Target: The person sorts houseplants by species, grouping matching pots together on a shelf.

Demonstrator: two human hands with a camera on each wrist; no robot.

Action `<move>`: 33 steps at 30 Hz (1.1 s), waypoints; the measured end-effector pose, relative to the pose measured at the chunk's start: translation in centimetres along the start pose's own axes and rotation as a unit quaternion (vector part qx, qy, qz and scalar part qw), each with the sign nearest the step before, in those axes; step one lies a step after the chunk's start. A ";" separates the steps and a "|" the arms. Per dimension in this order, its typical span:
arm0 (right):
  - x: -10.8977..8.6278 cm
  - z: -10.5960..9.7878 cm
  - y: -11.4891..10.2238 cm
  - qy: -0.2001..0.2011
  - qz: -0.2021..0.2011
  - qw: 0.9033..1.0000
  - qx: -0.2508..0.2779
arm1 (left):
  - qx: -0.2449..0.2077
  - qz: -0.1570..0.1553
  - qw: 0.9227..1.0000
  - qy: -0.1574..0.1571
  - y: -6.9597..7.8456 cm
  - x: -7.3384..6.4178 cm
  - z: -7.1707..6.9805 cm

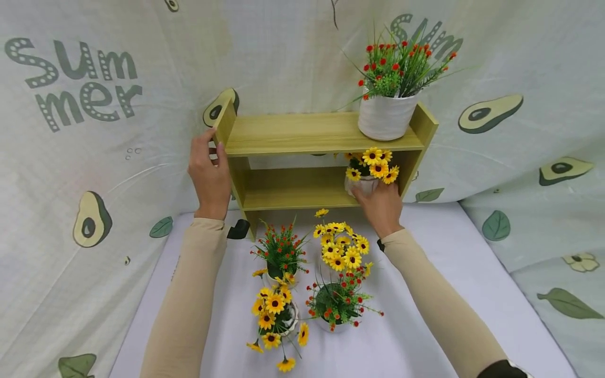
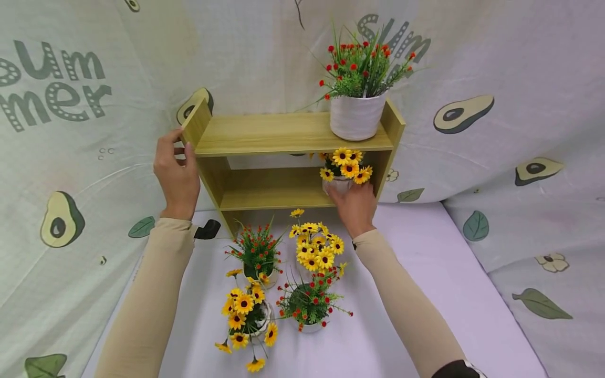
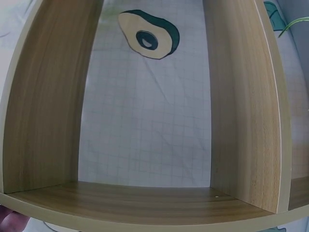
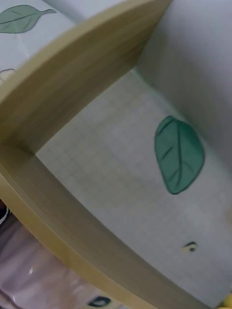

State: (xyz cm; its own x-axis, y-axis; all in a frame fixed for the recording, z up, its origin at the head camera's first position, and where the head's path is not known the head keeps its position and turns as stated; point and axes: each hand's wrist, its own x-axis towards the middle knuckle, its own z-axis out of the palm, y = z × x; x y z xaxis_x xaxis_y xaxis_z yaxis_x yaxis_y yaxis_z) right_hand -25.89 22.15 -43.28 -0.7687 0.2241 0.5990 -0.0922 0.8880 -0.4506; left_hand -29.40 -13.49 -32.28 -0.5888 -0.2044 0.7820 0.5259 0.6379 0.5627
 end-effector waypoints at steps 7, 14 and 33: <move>-5.3 -2.0 1.3 -0.019 -0.019 0.999 0.042 | -0.004 0.001 1.000 0.002 -0.2 0.0 0.1; -12.1 -3.4 4.2 0.038 -0.102 0.992 0.066 | -0.008 -0.002 1.000 0.000 -0.3 0.1 0.1; -22.6 -4.9 2.6 -0.269 0.027 0.954 0.128 | -0.009 0.014 1.000 0.003 -0.4 0.1 0.0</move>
State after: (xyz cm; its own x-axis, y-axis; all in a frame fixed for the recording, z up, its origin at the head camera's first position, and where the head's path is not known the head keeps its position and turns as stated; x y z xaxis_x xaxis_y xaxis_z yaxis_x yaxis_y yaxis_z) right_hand -5.61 21.37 -54.75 -0.9840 -0.0339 0.1750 -0.1427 0.7382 -0.6593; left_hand -29.69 -13.71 -32.39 -0.5700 -0.1900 0.7994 0.5542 0.6294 0.5447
